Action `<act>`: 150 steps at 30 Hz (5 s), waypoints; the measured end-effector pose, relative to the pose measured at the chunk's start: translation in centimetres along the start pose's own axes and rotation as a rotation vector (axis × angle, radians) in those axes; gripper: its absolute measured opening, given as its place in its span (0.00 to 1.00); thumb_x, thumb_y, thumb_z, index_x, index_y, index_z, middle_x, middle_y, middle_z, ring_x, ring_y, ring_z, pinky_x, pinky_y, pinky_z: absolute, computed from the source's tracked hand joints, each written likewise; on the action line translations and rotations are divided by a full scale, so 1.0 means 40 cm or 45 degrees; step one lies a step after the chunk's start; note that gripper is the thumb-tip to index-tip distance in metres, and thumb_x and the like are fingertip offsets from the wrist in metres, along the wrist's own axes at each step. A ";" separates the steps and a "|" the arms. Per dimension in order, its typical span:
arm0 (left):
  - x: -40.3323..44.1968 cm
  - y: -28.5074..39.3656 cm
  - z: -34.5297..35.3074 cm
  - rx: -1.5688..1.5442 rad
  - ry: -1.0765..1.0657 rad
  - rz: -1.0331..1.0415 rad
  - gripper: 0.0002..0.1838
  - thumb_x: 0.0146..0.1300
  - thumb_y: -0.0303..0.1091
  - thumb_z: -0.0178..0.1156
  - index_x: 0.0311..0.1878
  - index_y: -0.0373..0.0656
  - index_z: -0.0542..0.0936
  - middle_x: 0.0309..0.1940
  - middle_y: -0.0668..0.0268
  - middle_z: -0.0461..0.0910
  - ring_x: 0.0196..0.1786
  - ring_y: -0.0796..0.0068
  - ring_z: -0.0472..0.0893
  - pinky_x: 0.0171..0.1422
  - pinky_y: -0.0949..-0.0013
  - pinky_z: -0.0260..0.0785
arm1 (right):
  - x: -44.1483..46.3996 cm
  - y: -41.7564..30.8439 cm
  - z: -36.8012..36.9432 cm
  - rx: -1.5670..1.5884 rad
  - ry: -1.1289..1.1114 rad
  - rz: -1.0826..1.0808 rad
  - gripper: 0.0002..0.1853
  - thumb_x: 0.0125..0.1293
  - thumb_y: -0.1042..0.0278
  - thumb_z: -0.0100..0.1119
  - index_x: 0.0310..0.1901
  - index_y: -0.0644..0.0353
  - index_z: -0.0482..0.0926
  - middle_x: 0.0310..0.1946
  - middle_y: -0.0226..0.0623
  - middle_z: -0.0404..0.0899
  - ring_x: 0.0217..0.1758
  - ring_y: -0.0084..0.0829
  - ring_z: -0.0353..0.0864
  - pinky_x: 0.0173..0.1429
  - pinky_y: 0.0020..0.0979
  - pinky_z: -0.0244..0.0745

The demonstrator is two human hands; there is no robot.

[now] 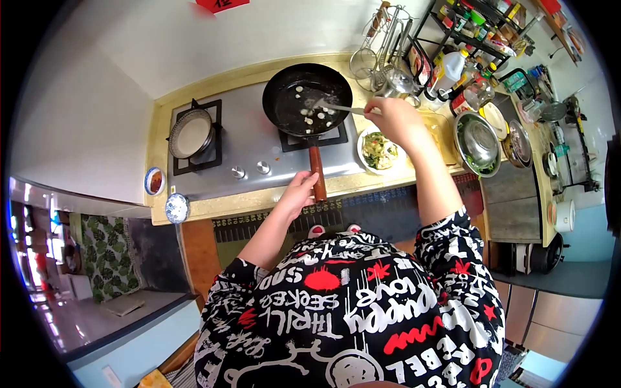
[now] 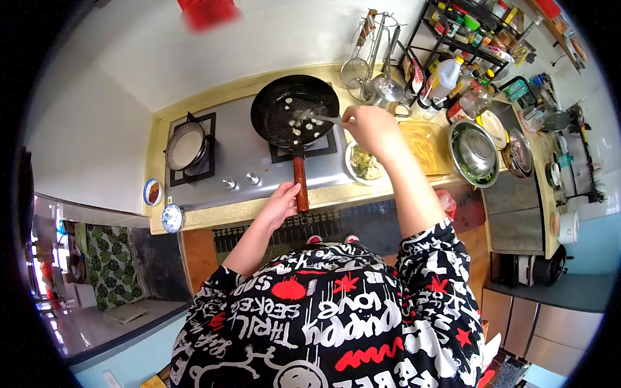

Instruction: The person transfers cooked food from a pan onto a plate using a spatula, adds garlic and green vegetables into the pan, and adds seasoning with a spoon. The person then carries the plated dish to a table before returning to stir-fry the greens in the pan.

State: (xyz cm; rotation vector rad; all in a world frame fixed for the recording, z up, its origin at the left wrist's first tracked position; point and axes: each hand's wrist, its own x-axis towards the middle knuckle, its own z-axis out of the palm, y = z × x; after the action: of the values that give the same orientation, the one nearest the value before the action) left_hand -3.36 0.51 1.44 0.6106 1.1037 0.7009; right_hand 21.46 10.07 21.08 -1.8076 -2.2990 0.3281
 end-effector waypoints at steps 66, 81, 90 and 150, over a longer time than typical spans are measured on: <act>0.667 -0.065 1.454 0.677 0.095 0.517 0.43 0.74 0.63 0.40 0.80 0.40 0.46 0.77 0.37 0.48 0.80 0.43 0.49 0.82 0.55 0.40 | -0.410 1.441 -0.027 0.871 0.313 0.583 0.33 0.79 0.49 0.37 0.75 0.66 0.55 0.74 0.59 0.57 0.79 0.54 0.52 0.81 0.42 0.46; 0.485 -0.044 1.489 -0.389 0.206 0.303 0.52 0.63 0.83 0.29 0.81 0.54 0.49 0.41 0.70 0.68 0.45 0.69 0.67 0.63 0.61 0.58 | -0.514 1.417 -0.253 1.674 0.050 0.001 0.45 0.55 0.83 0.72 0.72 0.61 0.57 0.55 0.31 0.77 0.52 0.20 0.78 0.57 0.26 0.75; 0.441 0.016 1.568 -0.626 0.040 0.218 0.52 0.66 0.79 0.26 0.75 0.43 0.61 0.72 0.54 0.64 0.72 0.54 0.65 0.77 0.48 0.54 | -0.552 1.480 -0.453 0.762 -0.144 -0.785 0.13 0.59 0.70 0.69 0.46 0.53 0.84 0.34 0.32 0.83 0.40 0.36 0.80 0.57 0.38 0.72; 1.248 -0.497 3.410 0.467 -0.376 0.389 0.21 0.73 0.34 0.57 0.67 0.45 0.71 0.58 0.63 0.74 0.60 0.74 0.72 0.68 0.69 0.61 | -0.773 3.514 -0.527 -0.318 0.944 0.758 0.13 0.59 0.72 0.54 0.39 0.46 0.87 0.36 0.30 0.81 0.52 0.35 0.78 0.77 0.62 0.48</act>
State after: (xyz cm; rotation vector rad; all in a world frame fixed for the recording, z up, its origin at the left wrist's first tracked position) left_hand 142.71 12.95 3.18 1.1769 0.8745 0.6453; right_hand 165.24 13.18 -0.62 -2.2016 -1.3240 -0.5007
